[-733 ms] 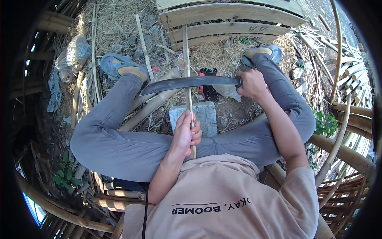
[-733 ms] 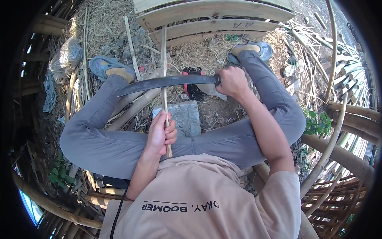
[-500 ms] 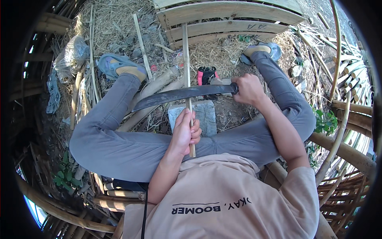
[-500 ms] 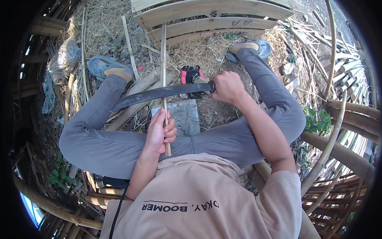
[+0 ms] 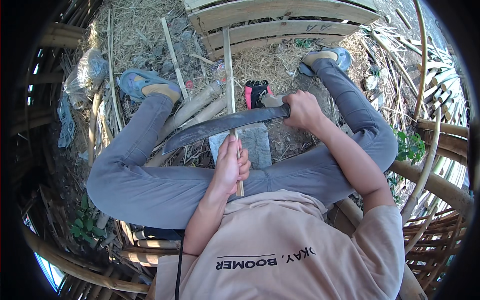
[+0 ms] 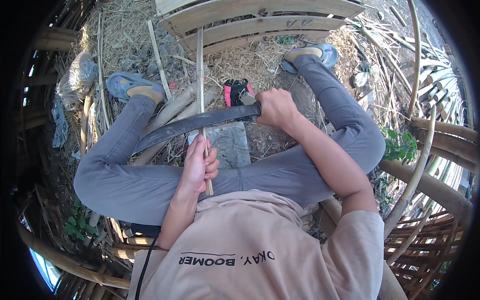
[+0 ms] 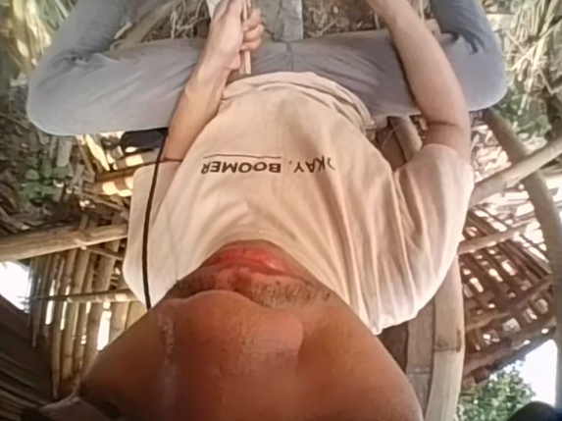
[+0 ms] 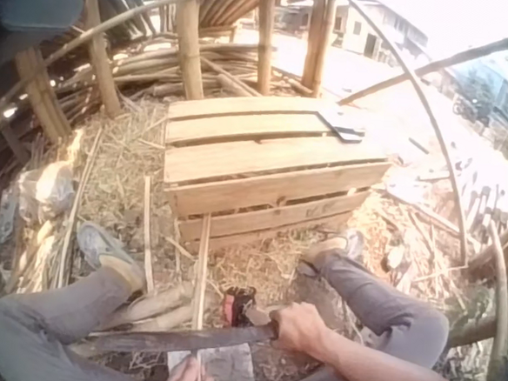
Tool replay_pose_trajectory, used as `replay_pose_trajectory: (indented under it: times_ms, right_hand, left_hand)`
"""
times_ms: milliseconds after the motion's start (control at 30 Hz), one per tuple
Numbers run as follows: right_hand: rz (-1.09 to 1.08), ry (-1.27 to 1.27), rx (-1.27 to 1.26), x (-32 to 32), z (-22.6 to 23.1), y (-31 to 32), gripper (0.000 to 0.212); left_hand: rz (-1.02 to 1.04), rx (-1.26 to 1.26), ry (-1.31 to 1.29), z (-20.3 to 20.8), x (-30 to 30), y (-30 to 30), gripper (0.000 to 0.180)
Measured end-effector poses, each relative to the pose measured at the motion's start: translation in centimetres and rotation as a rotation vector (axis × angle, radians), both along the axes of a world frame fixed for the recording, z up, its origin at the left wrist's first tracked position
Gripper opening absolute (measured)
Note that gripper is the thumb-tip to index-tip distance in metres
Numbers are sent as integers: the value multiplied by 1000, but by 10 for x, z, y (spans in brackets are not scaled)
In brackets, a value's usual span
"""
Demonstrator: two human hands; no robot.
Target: The person shapes a thin bamboo strip by holding it and scraping its surface with a machete.
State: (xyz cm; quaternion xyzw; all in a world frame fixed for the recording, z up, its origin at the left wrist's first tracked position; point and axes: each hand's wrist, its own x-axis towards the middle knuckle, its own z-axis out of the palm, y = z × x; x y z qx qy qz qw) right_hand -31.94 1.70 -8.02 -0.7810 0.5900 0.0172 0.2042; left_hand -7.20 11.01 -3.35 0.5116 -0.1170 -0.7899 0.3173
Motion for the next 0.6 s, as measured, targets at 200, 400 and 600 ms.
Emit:
replay_pose_trajectory:
  times_ms: [200,400,600]
  right_hand:
    - [-86,8,-178,-29,-15,-21,26]
    - [-123,66,-265,-36,-17,-20,29]
    - [-119,98,-280,-47,-19,-24,30]
  left_hand:
    - [-19,-18,21,0,0,6,27]
    - [-10,-6,51,3,-1,3,28]
    - [-42,-3,56,2,0,5,29]
